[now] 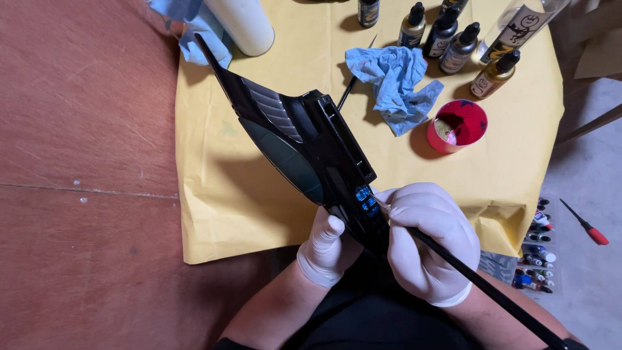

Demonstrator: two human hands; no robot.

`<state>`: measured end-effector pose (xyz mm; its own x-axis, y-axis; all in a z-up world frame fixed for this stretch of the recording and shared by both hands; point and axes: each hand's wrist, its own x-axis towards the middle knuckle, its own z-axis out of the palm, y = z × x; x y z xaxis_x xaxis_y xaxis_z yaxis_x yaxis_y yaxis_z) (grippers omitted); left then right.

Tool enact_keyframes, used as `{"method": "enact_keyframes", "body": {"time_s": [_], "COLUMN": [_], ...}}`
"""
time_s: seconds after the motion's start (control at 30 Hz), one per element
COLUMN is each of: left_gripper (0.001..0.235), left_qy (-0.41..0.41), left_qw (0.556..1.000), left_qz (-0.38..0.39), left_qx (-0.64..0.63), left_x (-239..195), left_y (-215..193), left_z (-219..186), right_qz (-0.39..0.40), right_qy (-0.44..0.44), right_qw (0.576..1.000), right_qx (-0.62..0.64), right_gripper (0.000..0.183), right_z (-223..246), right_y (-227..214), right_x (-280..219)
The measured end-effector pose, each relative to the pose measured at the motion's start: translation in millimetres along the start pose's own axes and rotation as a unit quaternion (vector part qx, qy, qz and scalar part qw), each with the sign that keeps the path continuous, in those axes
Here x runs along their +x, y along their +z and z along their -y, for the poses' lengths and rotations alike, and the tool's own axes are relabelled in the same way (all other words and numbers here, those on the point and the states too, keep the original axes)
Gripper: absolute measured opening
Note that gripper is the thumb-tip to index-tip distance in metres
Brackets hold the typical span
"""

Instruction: The person mixes paint in a small container and then uses a fine-tipped brush to apply detail to a black model component.

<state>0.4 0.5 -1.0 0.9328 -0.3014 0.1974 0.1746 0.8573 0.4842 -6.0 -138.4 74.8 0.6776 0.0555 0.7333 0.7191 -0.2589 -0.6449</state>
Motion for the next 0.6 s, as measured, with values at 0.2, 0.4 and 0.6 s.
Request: {"method": "enact_keyframes", "body": {"time_s": [0.2,0.4,0.6], "left_gripper": [0.061,0.062,0.06], "left_qy": [0.005,0.008,0.005], "left_qw": [1.0,1.0,1.0], "left_qz": [-0.001,-0.007,-0.011], "left_qx": [-0.004,-0.007,-0.003], "left_x": [-0.1,-3.2,-1.0], "left_y": [0.6,-3.9,0.6], "left_z": [0.6,3.3,0.6], "right_qz": [0.009,0.003,0.002], "right_qy": [0.003,0.005,0.004], "right_qw": [1.0,1.0,1.0], "right_qx": [-0.003,-0.005,-0.004], "right_gripper": [0.015,0.014,0.014], "right_z": [1.0,1.5,1.0], "right_y": [-1.3,-0.4,-0.2], "right_x": [0.8,0.4,-0.3]}}
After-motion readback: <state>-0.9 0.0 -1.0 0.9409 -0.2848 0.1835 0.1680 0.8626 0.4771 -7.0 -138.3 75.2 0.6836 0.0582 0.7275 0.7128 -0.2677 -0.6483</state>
